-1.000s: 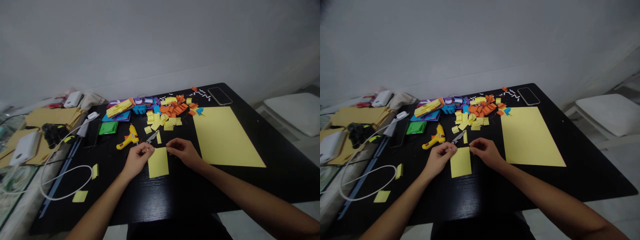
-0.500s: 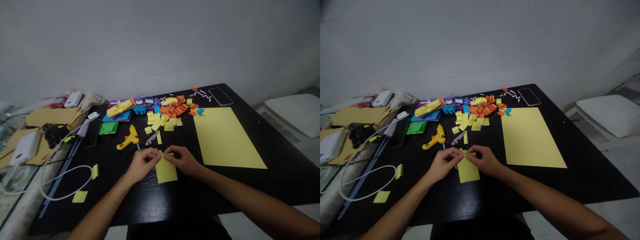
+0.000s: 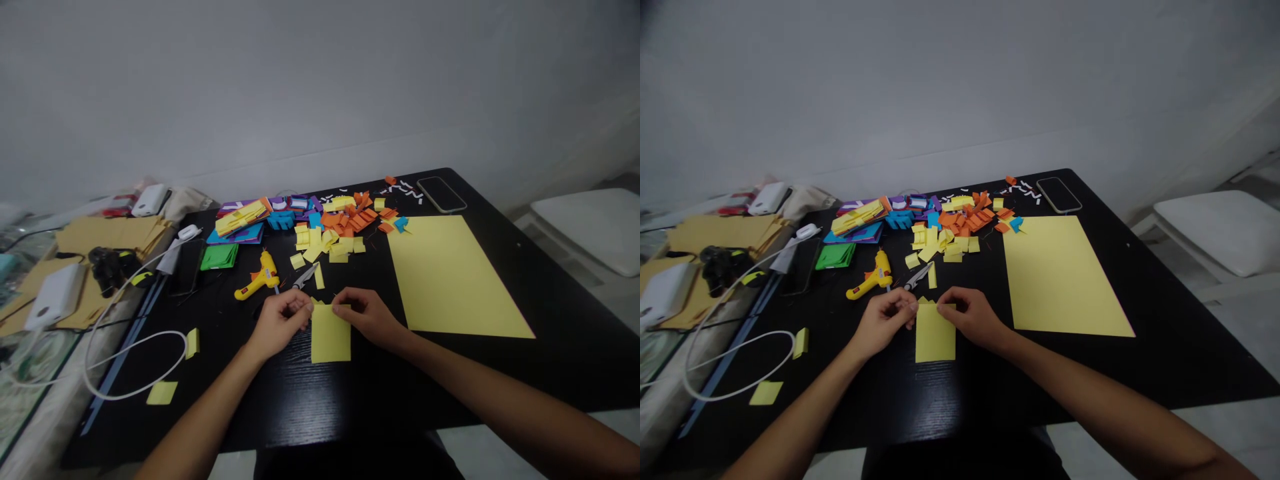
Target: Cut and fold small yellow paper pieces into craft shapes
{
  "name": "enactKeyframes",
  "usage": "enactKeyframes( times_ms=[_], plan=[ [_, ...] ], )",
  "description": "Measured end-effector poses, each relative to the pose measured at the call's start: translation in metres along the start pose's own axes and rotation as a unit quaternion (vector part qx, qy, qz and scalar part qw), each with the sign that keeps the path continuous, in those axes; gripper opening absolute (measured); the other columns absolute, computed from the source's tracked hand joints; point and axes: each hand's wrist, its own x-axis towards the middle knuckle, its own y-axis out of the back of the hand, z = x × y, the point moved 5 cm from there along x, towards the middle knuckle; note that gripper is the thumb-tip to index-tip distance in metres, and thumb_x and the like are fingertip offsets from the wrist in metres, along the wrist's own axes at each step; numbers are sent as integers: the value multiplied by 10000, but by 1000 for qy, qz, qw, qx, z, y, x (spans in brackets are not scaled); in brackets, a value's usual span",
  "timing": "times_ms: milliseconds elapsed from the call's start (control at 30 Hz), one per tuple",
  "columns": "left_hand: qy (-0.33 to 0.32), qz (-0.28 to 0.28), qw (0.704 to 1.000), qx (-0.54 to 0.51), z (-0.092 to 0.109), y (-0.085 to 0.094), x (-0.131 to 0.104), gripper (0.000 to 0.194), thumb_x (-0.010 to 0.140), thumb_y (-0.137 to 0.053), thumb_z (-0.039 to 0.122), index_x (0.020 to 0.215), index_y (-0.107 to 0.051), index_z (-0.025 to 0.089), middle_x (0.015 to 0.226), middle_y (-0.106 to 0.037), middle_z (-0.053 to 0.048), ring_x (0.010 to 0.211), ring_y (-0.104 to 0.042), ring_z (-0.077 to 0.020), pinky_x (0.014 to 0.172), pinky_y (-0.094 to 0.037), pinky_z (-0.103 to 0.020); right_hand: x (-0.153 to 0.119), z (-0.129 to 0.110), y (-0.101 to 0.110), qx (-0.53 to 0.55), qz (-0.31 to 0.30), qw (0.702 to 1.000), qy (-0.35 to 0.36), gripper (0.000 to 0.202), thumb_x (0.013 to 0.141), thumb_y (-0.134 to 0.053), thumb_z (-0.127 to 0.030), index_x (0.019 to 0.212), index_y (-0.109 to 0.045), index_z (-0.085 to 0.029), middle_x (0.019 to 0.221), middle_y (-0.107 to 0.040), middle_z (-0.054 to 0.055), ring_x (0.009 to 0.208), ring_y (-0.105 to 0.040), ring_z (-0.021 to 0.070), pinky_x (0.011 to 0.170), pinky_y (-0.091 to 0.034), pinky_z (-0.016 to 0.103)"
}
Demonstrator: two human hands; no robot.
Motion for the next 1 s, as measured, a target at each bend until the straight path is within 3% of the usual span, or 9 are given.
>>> enactKeyframes(
  times_ms=[333, 700, 833, 1000],
  plan=[
    [-45, -47, 997, 51, -1, -15, -6, 186, 912, -632, 290, 807, -681, 144, 643, -599, 6, 571, -562, -110, 555, -458, -216, -5, -4, -9, 10, -39, 999, 15, 163, 827, -685, -317, 770, -685, -165, 729, -654, 8, 701, -581, 144, 641, -427, 257],
    [-10, 108, 994, -23, 0, 28, 4, 196, 840, -678, 320, 744, -665, 150, 498, -573, 38, 433, -527, -91, 464, -391, -184, 9, 3, 13, 94, 47, 994, -25, 208, 823, -701, -368, 786, -643, -172, 679, -627, -12, 609, -596, 128, 635, -474, 275],
    [4, 88, 995, -43, -3, 21, 3, 213, 860, -685, 340, 772, -672, 146, 499, -589, 34, 437, -527, -88, 467, -386, -179, 6, 0, 6, 113, 42, 993, -11, 312, 765, -799, -414, 918, -655, -184, 839, -668, 13, 743, -630, 147, 709, -512, 284],
    [3, 54, 996, -66, -3, 13, 1, 265, 884, -709, 393, 815, -679, 138, 536, -618, 22, 458, -552, -91, 488, -420, -187, 3, 1, 1, 82, 0, 996, -18, 307, 786, -788, -455, 810, -656, -179, 786, -665, 7, 725, -610, 147, 719, -501, 290]
  ],
)
